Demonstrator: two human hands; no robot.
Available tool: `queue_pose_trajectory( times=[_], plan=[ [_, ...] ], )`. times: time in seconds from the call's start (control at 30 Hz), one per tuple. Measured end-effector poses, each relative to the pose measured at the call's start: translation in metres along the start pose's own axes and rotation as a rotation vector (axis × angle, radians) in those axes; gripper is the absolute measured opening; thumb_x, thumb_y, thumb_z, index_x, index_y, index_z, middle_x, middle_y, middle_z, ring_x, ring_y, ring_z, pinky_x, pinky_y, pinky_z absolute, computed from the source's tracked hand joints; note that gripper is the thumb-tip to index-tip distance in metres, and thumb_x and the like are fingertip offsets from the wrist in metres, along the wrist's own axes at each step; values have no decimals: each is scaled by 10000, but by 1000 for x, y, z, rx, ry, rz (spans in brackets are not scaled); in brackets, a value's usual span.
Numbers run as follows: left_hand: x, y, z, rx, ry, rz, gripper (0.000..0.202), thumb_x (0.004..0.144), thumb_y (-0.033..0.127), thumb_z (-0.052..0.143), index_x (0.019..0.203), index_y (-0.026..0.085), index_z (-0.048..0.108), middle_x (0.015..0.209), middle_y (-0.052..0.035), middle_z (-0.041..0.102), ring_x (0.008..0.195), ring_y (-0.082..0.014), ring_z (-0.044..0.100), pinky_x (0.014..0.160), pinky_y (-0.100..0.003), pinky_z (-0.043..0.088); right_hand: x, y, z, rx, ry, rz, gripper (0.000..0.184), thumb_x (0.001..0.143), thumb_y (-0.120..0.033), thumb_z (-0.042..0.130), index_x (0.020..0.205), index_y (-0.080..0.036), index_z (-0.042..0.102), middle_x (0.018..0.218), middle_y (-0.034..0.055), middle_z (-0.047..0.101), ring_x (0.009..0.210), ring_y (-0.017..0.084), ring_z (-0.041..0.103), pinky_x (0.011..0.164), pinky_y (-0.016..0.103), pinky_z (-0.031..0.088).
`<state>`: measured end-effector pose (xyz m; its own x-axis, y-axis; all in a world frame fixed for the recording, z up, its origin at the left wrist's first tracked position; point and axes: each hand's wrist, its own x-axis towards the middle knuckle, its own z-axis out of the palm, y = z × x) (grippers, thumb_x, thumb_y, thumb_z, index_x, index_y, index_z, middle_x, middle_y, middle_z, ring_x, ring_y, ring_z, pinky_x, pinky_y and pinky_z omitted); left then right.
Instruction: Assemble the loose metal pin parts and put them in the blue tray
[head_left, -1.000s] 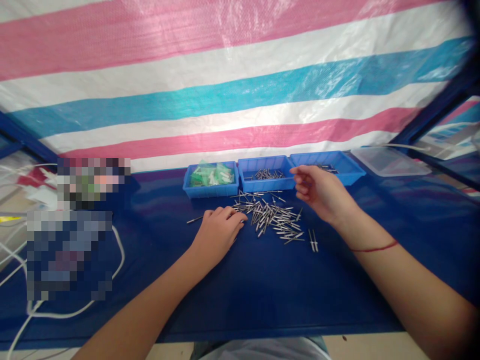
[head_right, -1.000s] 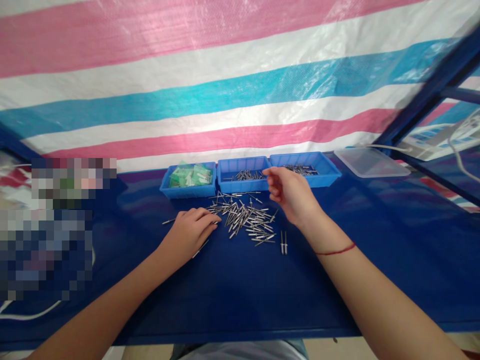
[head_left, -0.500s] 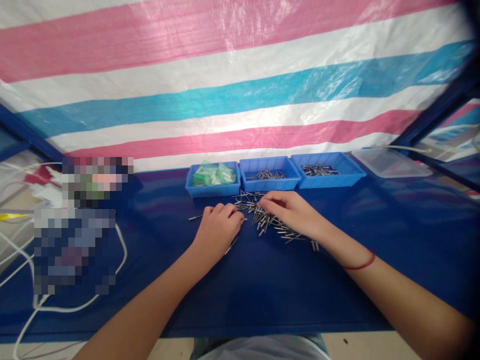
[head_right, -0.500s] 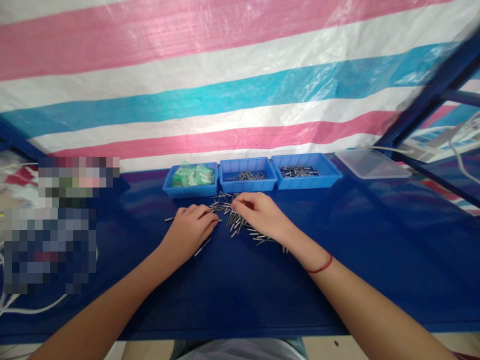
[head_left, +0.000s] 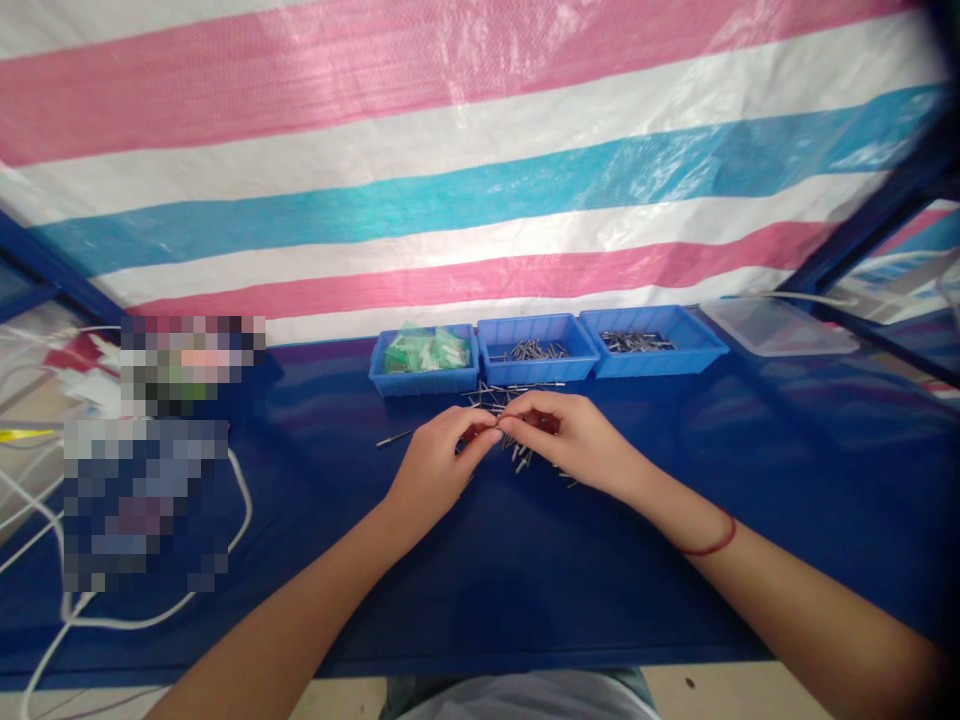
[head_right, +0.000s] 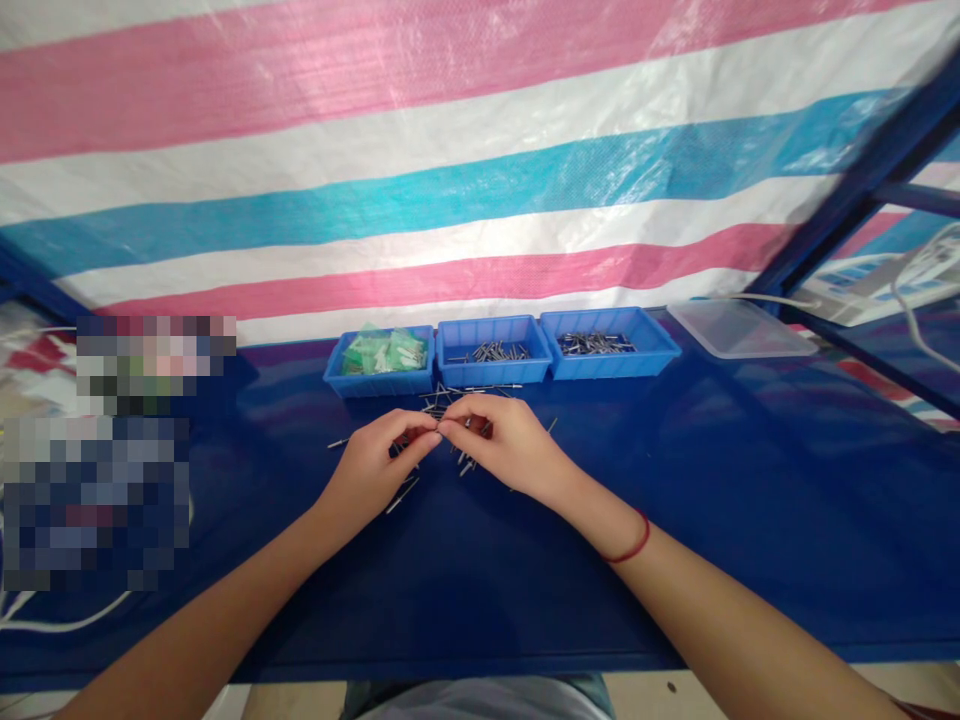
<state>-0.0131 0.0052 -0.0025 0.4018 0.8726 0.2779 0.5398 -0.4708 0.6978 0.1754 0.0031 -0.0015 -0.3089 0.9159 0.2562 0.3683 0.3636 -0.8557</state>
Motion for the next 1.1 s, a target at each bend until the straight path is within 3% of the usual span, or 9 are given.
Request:
queue_pose_trajectory(
  times=[0.27, 0.5, 0.7, 1.1],
  plan=[
    [4, -2, 1, -318, 109, -185, 209, 827, 342, 606, 927, 164, 653, 875, -34, 691, 797, -163, 639, 736, -266, 489, -2, 2, 7, 80, -66, 70, 211, 861, -356, 534, 836, -163, 616, 676, -3, 567, 567, 103, 474, 507, 225, 384],
    [5, 5, 1, -429, 106, -202, 218, 845, 356, 572, 896, 154, 638, 840, -30, 681, 758, -143, 623, 736, -262, 494, -4, -8, 12, 223, -131, 127, 228, 885, -361, 496, 789, -175, 586, 540, -49, 461, 432, 71, 400, 403, 203, 322],
    [5, 4, 1, -449, 124, -193, 225, 837, 362, 581, 928, 162, 629, 867, -35, 677, 758, -146, 631, 729, -269, 505, -3, -4, 12, 210, -45, 95, 209, 840, -372, 564, 828, -172, 622, 711, 2, 583, 537, 92, 474, 479, 223, 401],
    [4, 1, 5, -455, 39, -212, 197, 841, 339, 583, 937, 169, 610, 814, -10, 645, 736, -133, 602, 685, -235, 474, -3, -13, 6, 245, 170, 53, 157, 794, -338, 628, 778, -193, 569, 748, 11, 588, 619, 120, 516, 551, 247, 422]
  ],
)
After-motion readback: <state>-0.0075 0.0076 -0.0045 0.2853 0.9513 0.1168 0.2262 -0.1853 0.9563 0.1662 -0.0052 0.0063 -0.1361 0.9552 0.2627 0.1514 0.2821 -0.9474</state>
